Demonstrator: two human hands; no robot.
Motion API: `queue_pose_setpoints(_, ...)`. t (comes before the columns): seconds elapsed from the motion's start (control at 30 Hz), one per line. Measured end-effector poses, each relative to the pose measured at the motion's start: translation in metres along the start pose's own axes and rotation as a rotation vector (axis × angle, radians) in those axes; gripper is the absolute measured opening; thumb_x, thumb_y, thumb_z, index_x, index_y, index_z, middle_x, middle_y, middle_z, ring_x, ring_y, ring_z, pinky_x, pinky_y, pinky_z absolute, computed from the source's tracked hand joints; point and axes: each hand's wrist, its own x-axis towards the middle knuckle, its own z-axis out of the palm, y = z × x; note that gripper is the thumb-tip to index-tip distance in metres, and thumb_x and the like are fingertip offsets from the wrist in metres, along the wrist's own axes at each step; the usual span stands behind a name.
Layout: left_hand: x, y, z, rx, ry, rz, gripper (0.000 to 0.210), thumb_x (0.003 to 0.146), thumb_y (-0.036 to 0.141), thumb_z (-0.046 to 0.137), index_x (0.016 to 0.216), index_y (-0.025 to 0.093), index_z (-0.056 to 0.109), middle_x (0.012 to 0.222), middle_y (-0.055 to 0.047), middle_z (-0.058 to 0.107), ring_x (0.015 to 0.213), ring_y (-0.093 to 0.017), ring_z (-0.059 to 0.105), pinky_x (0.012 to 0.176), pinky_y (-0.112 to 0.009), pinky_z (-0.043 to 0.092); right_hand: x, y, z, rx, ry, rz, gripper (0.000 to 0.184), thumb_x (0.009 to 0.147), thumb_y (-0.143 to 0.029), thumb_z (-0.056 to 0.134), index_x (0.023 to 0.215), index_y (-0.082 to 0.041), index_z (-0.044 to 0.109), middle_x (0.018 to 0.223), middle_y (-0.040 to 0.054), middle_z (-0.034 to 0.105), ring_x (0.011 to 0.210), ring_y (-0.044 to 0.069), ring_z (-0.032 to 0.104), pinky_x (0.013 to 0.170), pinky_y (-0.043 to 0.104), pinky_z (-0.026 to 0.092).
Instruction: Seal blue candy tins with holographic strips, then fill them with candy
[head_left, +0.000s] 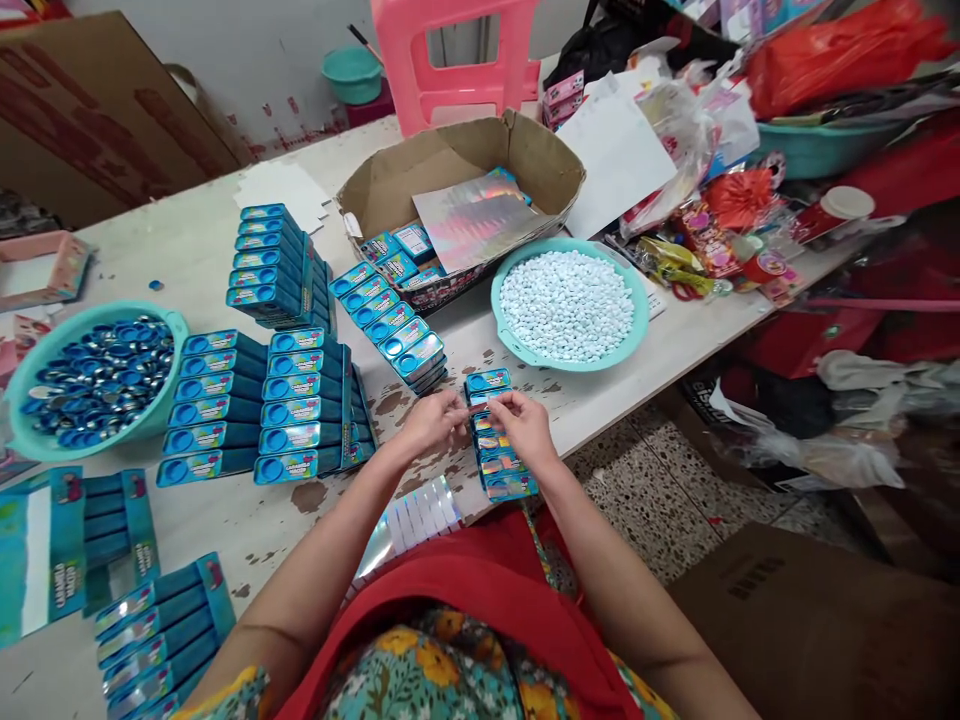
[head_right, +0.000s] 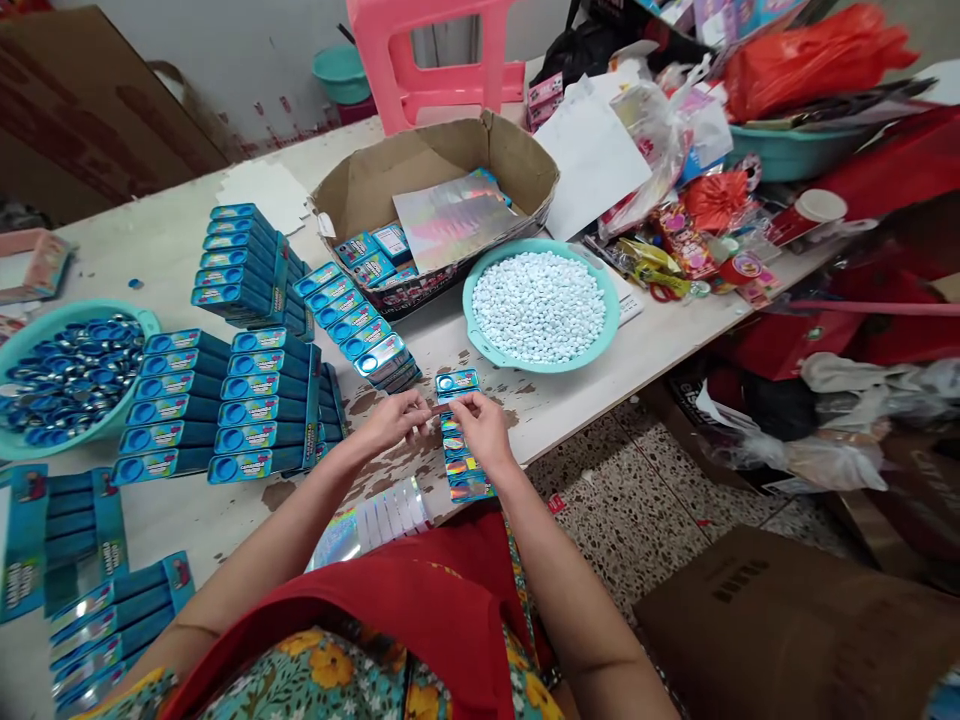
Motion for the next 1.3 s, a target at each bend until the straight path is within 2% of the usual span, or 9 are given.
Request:
queue_pose_setpoints(0.2, 0.011, -0.005, -0.004, -0.157, 0.010, -0.018, 0.016, 0.073, 0.031, 0.056, 0.073, 0.015, 0.056, 0.061, 0.003, 0.052, 0.047, -0.008, 0.046, 0.042, -0.018, 0.032, 0.009, -0.001, 0.000, 0.062, -0.015, 0.092, 0.032, 0.071, -0.049, 0.065, 0.076, -0.018, 0.059, 0.065, 0.0011, 0.063, 0.057, 0.017, 0.062, 0.050, 0.025, 0.048)
queue_pose_setpoints(0.33, 0.017, -0.008, 0.001, -0.272, 0.055, -0.001, 0.019, 0.075, 0.028, 0.055, 0.090, 0.017, 0.052, 0.060, 0.005, 0.050, 0.045, -0.007, 0.043, 0.044, -0.018, 0.031, 0.018, 0.006, 0.001, -0.054, 0.031, 0.028, 0.026, 0.076, -0.045, 0.059, 0.074, -0.019, 0.057, 0.069, 0.0013, 0.064, 0.053, 0.015, 0.058, 0.051, 0.027, 0.048)
queue_pose_setpoints(0.43, 0.024, -0.010, 0.005, -0.214, 0.128, 0.082, 0.020, 0.079, 0.025, 0.052, 0.098, 0.020, 0.048, 0.060, 0.006, 0.047, 0.050, -0.008, 0.044, 0.049, -0.019, 0.032, 0.025, 0.011, 0.001, -0.243, 0.077, -0.082, 0.020, 0.080, -0.040, 0.054, 0.073, -0.021, 0.056, 0.067, 0.0012, 0.064, 0.058, 0.016, 0.057, 0.058, 0.028, 0.047)
queue_pose_setpoints(0.63, 0.033, -0.012, 0.015, -0.017, 0.283, 0.133, 0.009, 0.081, 0.022, 0.049, 0.089, 0.018, 0.049, 0.068, 0.003, 0.049, 0.063, -0.011, 0.046, 0.061, -0.022, 0.035, 0.032, 0.009, -0.001, -0.503, 0.127, -0.195, 0.018, 0.082, -0.034, 0.048, 0.073, -0.020, 0.054, 0.068, 0.0020, 0.061, 0.064, 0.017, 0.056, 0.064, 0.029, 0.043)
queue_pose_setpoints(0.73, 0.029, -0.010, 0.017, -0.155, 0.169, 0.134, 0.013, 0.083, 0.027, 0.048, 0.091, 0.017, 0.051, 0.067, 0.003, 0.049, 0.059, -0.011, 0.047, 0.057, -0.021, 0.035, 0.032, 0.001, -0.005, -0.393, 0.077, -0.187, 0.020, 0.081, -0.040, 0.050, 0.075, -0.021, 0.054, 0.073, 0.0026, 0.060, 0.070, 0.018, 0.056, 0.060, 0.028, 0.044)
queue_pose_setpoints(0.87, 0.025, -0.005, 0.016, -0.282, 0.077, 0.063, 0.021, 0.079, 0.031, 0.052, 0.091, 0.014, 0.057, 0.064, 0.003, 0.051, 0.052, -0.009, 0.044, 0.051, -0.021, 0.034, 0.028, -0.006, -0.007, -0.054, -0.018, 0.002, 0.026, 0.078, -0.048, 0.055, 0.077, -0.022, 0.050, 0.063, -0.0013, 0.057, 0.057, 0.015, 0.054, 0.045, 0.024, 0.040)
queue_pose_setpoints(0.97, 0.024, 0.000, 0.017, -0.158, 0.145, 0.045, 0.016, 0.078, 0.028, 0.053, 0.078, 0.013, 0.061, 0.066, 0.000, 0.056, 0.055, -0.010, 0.045, 0.053, -0.021, 0.035, 0.023, -0.003, -0.005, -0.030, 0.044, 0.022, 0.026, 0.077, -0.047, 0.056, 0.075, -0.022, 0.050, 0.062, -0.0017, 0.059, 0.047, 0.012, 0.049, 0.043, 0.023, 0.037)
queue_pose_setpoints(1.1, 0.019, 0.006, 0.017, 0.099, 0.220, 0.050, 0.016, 0.080, 0.025, 0.050, 0.075, 0.016, 0.062, 0.069, 0.000, 0.061, 0.064, -0.013, 0.052, 0.061, -0.023, 0.037, 0.017, 0.004, -0.004, -0.188, 0.107, -0.013, 0.021, 0.081, -0.041, 0.052, 0.074, -0.021, 0.050, 0.068, 0.0011, 0.066, 0.052, 0.014, 0.054, 0.051, 0.026, 0.042)
queue_pose_setpoints(1.3, 0.010, 0.016, 0.015, 0.244, 0.221, 0.045, 0.017, 0.082, 0.023, 0.046, 0.079, 0.018, 0.062, 0.078, -0.002, 0.065, 0.072, -0.015, 0.056, 0.066, -0.024, 0.039, 0.011, 0.001, -0.003, -0.428, 0.131, -0.197, 0.015, 0.083, -0.033, 0.049, 0.074, -0.021, 0.051, 0.066, 0.0003, 0.062, 0.063, 0.017, 0.058, 0.063, 0.028, 0.043)
